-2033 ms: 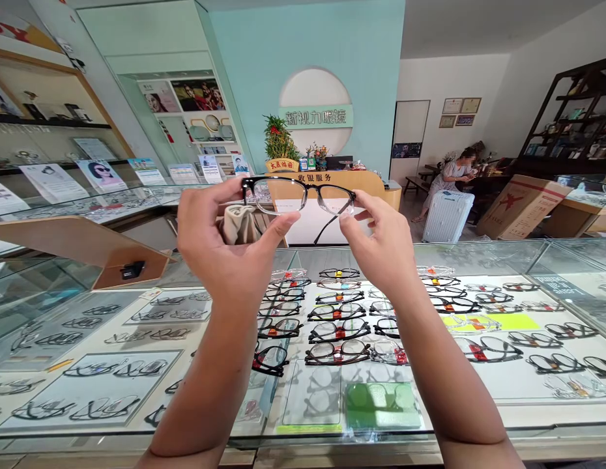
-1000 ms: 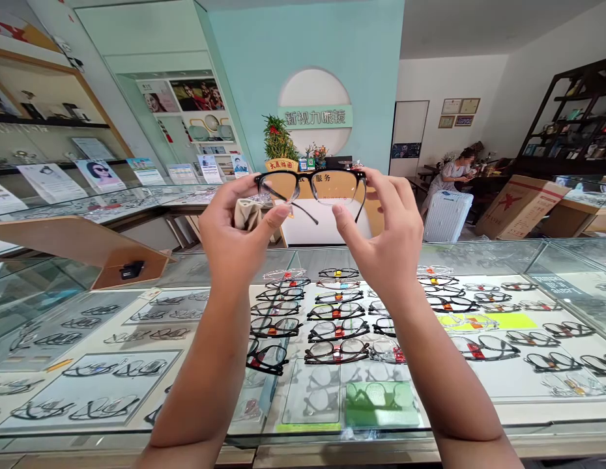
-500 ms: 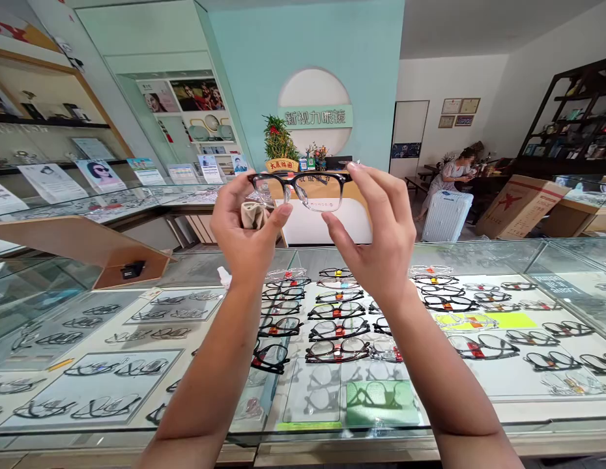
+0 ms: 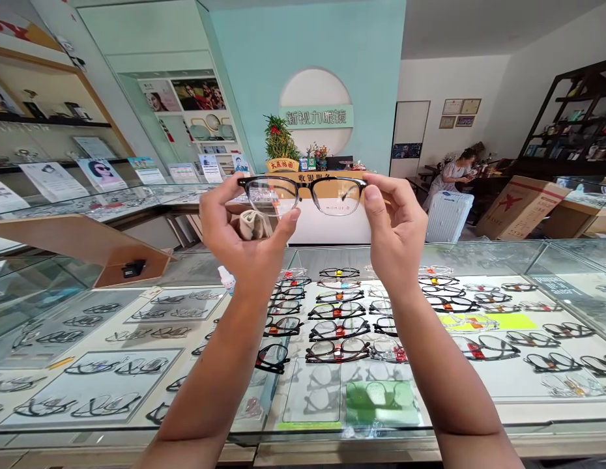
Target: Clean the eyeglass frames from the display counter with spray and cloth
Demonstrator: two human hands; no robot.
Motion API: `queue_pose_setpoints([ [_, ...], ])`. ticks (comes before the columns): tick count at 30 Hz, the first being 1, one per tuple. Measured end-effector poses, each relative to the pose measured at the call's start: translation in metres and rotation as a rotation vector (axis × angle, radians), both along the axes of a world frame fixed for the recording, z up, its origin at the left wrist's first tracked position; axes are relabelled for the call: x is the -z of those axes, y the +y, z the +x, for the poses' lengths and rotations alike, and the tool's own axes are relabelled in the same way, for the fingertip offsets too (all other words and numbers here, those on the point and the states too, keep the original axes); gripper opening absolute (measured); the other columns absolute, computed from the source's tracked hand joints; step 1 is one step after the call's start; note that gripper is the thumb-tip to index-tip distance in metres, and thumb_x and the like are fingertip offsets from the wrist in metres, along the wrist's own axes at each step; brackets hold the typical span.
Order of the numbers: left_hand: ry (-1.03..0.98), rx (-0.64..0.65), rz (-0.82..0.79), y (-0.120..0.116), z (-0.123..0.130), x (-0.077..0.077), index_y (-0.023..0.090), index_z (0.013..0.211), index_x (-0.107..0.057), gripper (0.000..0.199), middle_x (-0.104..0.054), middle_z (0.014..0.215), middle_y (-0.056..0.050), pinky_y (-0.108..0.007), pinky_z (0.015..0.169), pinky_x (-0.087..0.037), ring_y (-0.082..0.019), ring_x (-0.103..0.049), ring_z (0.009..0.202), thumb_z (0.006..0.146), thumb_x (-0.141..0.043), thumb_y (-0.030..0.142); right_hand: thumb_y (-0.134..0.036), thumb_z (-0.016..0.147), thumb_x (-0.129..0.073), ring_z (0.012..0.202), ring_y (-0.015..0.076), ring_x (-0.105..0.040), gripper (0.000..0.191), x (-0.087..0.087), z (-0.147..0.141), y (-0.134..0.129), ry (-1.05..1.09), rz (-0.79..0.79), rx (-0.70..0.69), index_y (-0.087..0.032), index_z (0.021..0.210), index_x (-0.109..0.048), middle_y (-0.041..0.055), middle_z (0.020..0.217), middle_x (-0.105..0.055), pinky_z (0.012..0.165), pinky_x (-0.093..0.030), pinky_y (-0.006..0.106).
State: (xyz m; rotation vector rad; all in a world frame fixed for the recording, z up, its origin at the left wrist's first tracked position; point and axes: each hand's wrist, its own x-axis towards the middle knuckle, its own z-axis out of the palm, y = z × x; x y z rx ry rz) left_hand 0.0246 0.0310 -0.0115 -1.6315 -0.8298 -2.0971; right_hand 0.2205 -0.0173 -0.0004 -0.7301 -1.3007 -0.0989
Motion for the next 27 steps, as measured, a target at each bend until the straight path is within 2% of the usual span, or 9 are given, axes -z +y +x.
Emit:
queue_pose_setpoints([
  [4,0.016,-0.055,-0.033,-0.0044,0.0012,-0.0028,0.026,0.136,-0.061,0.079,-0.067,0.121,-0.011,-0.044,0.085,-0.055,-0.031,-0.066,0.11,0.078,-0.081,0.076,-0.049,0.108,-0.055,0.112,0.0256,-0.075,0.031,0.001,0.002,0.0025,0.077,-0.042,-0.039,-0.028,0.119,-0.075,0.0082,0.119,-0.077,0.095,-0.064,0.045],
  [13,0.021,0.01,-0.091,-0.0041,0.002,0.0026,0.029,0.14,-0.062,0.08,-0.07,0.132,-0.011,-0.042,0.082,-0.059,-0.024,-0.068,0.092,0.077,-0.087,0.071,-0.05,0.109,-0.054,0.11,0.0256,-0.076,0.033,0.0014,0.0039,0.0042,0.039,0.046,0.033,-0.027,0.119,-0.074,0.0091,0.118,-0.077,0.095,-0.064,0.046],
  [17,0.028,0.011,-0.108,-0.0031,0.0028,0.0023,0.029,0.14,-0.062,0.078,-0.071,0.132,-0.011,-0.042,0.082,-0.06,-0.024,-0.069,0.092,0.079,-0.085,0.072,-0.048,0.108,-0.058,0.108,0.0261,-0.076,0.028,0.0007,0.0025,0.0014,0.08,0.078,0.003,-0.026,0.115,-0.074,0.009,0.114,-0.077,0.095,-0.064,0.047],
  [21,0.036,0.02,-0.075,-0.0012,0.0025,0.0022,0.027,0.139,-0.061,0.08,-0.071,0.132,-0.011,-0.043,0.083,-0.059,-0.025,-0.069,0.094,0.079,-0.081,0.077,-0.05,0.107,-0.057,0.109,0.0272,-0.076,0.03,0.0002,0.0019,0.0015,0.098,0.043,0.006,-0.026,0.115,-0.074,0.0092,0.115,-0.077,0.096,-0.063,0.049],
  [27,0.046,0.05,-0.1,-0.0011,0.0018,0.0029,0.028,0.142,-0.059,0.08,-0.069,0.138,-0.012,-0.043,0.085,-0.058,-0.026,-0.069,0.1,0.081,-0.082,0.074,-0.045,0.101,-0.068,0.1,0.0235,-0.075,0.021,-0.0017,0.0039,0.0047,0.194,0.041,-0.195,-0.025,0.106,-0.074,0.0075,0.112,-0.079,0.092,-0.063,0.045],
])
